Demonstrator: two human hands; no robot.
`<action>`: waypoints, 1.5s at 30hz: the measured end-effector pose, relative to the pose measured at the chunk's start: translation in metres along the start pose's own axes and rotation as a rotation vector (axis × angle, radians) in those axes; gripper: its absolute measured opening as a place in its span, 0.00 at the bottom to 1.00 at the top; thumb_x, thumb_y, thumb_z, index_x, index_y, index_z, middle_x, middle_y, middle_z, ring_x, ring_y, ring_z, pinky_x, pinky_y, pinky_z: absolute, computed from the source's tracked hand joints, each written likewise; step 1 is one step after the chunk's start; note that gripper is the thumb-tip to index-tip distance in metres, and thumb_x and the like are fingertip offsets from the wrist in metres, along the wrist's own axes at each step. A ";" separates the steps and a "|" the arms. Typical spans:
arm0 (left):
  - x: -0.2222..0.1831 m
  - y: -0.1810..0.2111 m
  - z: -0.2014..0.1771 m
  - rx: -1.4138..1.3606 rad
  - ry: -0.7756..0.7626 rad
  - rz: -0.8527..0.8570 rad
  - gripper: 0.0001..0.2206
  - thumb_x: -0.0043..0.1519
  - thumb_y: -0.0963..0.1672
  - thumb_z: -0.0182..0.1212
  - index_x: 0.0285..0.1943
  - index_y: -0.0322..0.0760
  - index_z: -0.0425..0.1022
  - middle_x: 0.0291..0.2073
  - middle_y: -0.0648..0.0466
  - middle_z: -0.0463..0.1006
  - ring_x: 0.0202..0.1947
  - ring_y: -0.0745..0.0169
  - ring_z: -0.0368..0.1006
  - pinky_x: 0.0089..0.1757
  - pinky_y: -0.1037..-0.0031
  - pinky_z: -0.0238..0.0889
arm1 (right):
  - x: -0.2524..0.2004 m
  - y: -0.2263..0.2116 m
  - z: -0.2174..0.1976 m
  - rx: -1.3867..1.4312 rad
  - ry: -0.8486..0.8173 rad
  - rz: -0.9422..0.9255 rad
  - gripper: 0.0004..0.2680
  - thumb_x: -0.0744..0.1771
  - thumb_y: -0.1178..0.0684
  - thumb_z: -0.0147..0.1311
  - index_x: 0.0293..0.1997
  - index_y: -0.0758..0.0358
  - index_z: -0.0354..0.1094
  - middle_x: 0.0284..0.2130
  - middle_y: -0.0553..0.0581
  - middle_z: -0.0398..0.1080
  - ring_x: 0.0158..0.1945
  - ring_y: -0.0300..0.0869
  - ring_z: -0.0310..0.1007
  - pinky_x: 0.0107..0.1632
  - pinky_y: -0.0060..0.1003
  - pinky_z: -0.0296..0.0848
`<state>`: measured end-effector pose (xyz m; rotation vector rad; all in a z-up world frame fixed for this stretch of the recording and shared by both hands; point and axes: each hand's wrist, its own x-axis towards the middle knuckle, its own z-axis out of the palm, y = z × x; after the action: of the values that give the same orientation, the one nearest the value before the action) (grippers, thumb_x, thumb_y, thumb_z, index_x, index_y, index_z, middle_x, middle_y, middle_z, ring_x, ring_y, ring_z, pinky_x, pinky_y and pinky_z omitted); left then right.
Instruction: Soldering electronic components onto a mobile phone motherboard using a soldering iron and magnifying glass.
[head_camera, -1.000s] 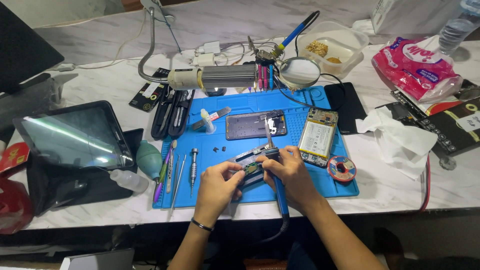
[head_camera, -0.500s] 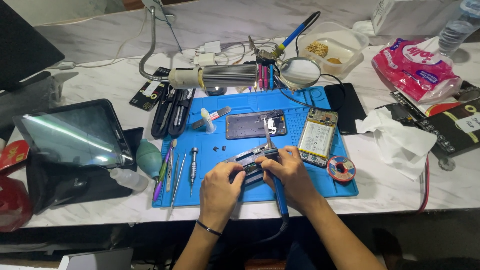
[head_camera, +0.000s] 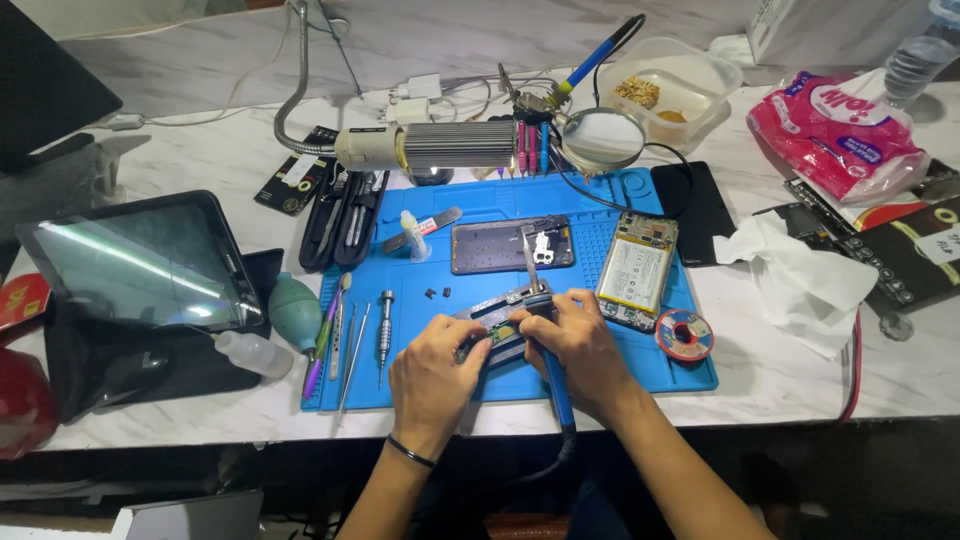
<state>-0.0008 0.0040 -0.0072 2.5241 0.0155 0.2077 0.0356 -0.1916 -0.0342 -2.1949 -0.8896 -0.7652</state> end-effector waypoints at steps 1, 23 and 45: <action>0.000 -0.005 0.003 -0.009 0.025 0.059 0.07 0.60 0.48 0.67 0.45 0.52 0.85 0.34 0.59 0.81 0.37 0.48 0.83 0.39 0.59 0.75 | -0.001 0.001 0.000 -0.007 -0.001 -0.010 0.04 0.63 0.56 0.59 0.36 0.47 0.71 0.23 0.51 0.73 0.37 0.43 0.77 0.53 0.45 0.65; -0.012 -0.037 0.014 -0.063 0.218 0.408 0.12 0.59 0.48 0.69 0.51 0.48 0.83 0.44 0.63 0.85 0.46 0.58 0.71 0.48 0.63 0.51 | 0.001 0.001 -0.003 -0.030 -0.125 -0.078 0.08 0.63 0.65 0.57 0.40 0.60 0.66 0.47 0.56 0.79 0.38 0.50 0.73 0.50 0.50 0.61; -0.009 -0.024 0.016 -0.147 0.244 0.335 0.08 0.60 0.44 0.69 0.47 0.48 0.82 0.41 0.65 0.82 0.44 0.59 0.71 0.50 0.62 0.49 | 0.003 0.000 -0.003 -0.012 -0.137 -0.057 0.05 0.65 0.65 0.54 0.37 0.59 0.63 0.48 0.54 0.78 0.42 0.49 0.76 0.51 0.49 0.60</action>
<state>-0.0060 0.0144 -0.0348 2.3268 -0.3154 0.6260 0.0365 -0.1926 -0.0301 -2.2624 -1.0211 -0.6545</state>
